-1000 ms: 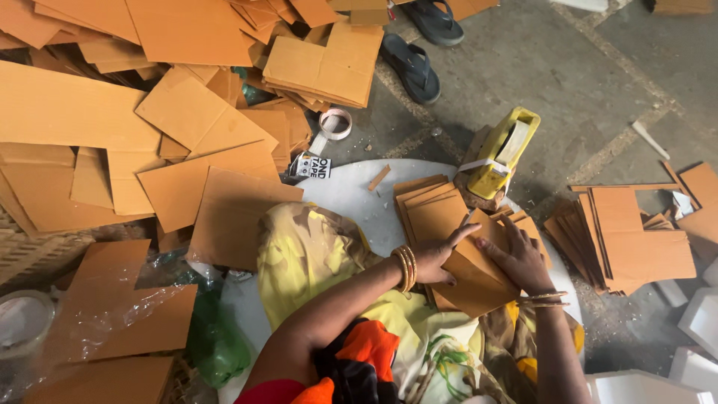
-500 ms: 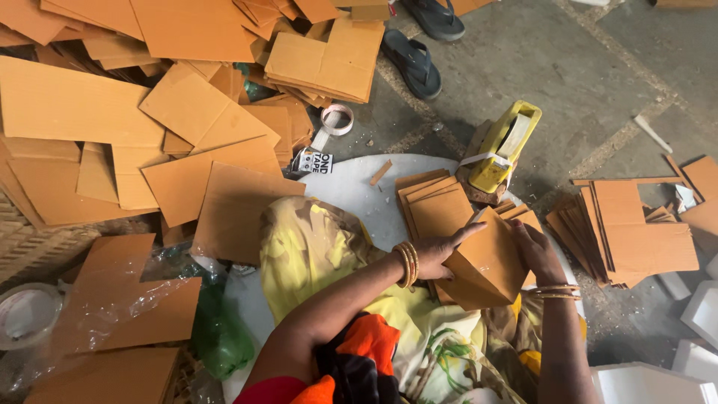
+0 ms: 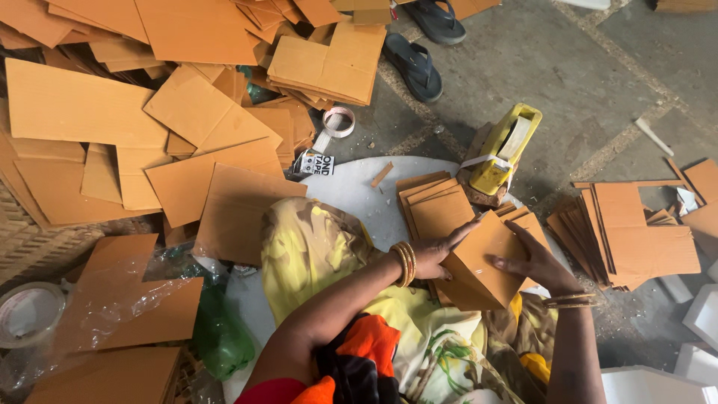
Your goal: The person assembles small cardboard boxes by inserting white foam inserts and sealing the flaps with a tape dispenser. The person handles cardboard pieces and foam inserts one at a time, stacking completed boxes nearby.
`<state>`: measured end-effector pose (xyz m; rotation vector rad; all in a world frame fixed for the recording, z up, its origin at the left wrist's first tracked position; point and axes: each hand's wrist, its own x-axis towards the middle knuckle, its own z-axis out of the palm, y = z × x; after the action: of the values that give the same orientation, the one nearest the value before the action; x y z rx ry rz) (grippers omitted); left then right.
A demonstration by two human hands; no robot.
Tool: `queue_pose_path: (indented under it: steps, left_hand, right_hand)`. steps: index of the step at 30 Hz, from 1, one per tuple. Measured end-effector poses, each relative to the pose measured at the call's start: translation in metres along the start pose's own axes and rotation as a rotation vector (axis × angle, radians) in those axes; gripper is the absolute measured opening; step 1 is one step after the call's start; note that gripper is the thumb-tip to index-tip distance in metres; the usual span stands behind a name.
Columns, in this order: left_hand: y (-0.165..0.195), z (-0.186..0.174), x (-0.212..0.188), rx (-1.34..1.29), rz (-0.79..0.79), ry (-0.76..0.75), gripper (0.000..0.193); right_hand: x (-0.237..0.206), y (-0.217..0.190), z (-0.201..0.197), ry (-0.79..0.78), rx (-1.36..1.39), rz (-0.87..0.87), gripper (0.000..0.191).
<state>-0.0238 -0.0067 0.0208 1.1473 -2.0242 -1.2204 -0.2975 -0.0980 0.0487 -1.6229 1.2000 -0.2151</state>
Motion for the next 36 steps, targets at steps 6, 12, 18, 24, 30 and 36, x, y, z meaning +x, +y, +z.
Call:
queue_pose_path:
  steps: [6, 12, 18, 24, 30, 36]
  left_hand:
    - [-0.013, 0.008, 0.005, 0.008, -0.174, -0.029, 0.133]
    - [-0.058, 0.02, 0.013, 0.022, 0.039, 0.022, 0.084]
    - [-0.063, 0.02, 0.018, 0.111, -0.117, -0.048, 0.069]
    - [-0.047, 0.016, 0.012, 0.121, -0.171, -0.043, 0.071]
    - [-0.044, 0.003, 0.014, 0.137, -0.186, -0.063, 0.071]
    - [-0.082, -0.012, 0.011, 0.099, 0.0, 0.247, 0.078]
  right_hand:
    - [0.005, 0.028, 0.008, 0.159, 0.248, 0.071, 0.065]
    - [0.024, 0.054, 0.022, 0.399, 0.17, 0.057, 0.053]
    - [0.025, 0.053, 0.022, 0.414, 0.182, 0.023, 0.053]
    - [0.023, 0.048, 0.024, 0.441, 0.157, 0.013, 0.054]
    - [0.009, 0.045, 0.011, 0.229, 0.307, 0.066, 0.054]
    - [-0.016, 0.007, -0.023, 0.055, -0.007, -0.161, 0.051]
